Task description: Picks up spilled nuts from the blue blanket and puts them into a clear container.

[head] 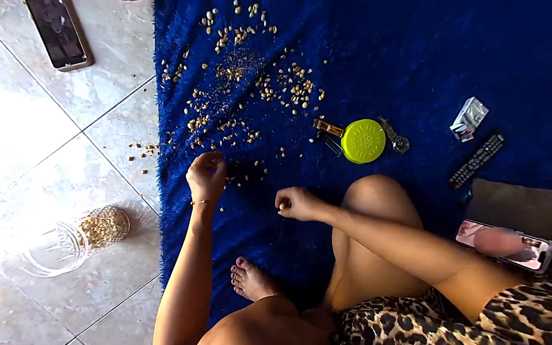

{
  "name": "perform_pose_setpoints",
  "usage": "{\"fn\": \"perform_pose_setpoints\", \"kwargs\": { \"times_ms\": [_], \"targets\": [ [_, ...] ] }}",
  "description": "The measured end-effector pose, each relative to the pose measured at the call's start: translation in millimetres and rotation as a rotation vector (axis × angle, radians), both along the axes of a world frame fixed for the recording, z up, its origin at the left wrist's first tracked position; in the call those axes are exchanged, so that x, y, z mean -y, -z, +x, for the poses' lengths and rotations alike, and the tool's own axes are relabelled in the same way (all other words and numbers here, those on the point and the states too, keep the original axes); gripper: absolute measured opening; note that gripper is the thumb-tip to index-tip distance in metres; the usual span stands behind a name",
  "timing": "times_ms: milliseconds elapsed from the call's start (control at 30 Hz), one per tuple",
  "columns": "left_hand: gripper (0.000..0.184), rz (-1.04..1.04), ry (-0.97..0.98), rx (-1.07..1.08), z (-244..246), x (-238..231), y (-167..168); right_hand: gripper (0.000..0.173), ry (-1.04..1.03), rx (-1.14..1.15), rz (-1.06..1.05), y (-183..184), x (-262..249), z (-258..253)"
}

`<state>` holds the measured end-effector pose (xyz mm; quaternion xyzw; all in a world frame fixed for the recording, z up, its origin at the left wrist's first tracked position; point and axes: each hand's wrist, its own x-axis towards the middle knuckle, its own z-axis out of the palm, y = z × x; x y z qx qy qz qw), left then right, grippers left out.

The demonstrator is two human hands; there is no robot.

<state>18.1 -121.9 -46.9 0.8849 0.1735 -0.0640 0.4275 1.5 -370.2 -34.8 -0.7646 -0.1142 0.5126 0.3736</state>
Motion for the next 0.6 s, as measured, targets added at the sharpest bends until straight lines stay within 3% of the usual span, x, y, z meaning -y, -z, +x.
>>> {"fn": "perform_pose_setpoints", "kwargs": {
  "times_ms": [167,233,300,400,500,600],
  "targets": [
    [0.020,-0.788,-0.467,-0.197,-29,5,-17,0.021,0.674,-0.240,0.283,-3,32,67],
    [0.027,-0.935,-0.572,-0.285,-34,11,-23,0.021,0.874,-0.123,0.257,-4,39,107],
    [0.035,-0.991,-0.599,-0.339,-38,16,-24,0.022,1.005,0.165,0.128,4,40,147],
    [0.040,-0.792,-0.455,-0.328,-53,30,-19,0.030,0.988,0.538,-0.155,19,41,194],
    [0.026,-0.336,0.013,-0.236,-78,48,-10,0.032,0.940,0.570,-0.372,26,30,212],
    [0.040,0.023,0.392,-0.233,-92,73,-6,0.030,0.916,0.610,-0.392,34,9,210]
  ]
}}
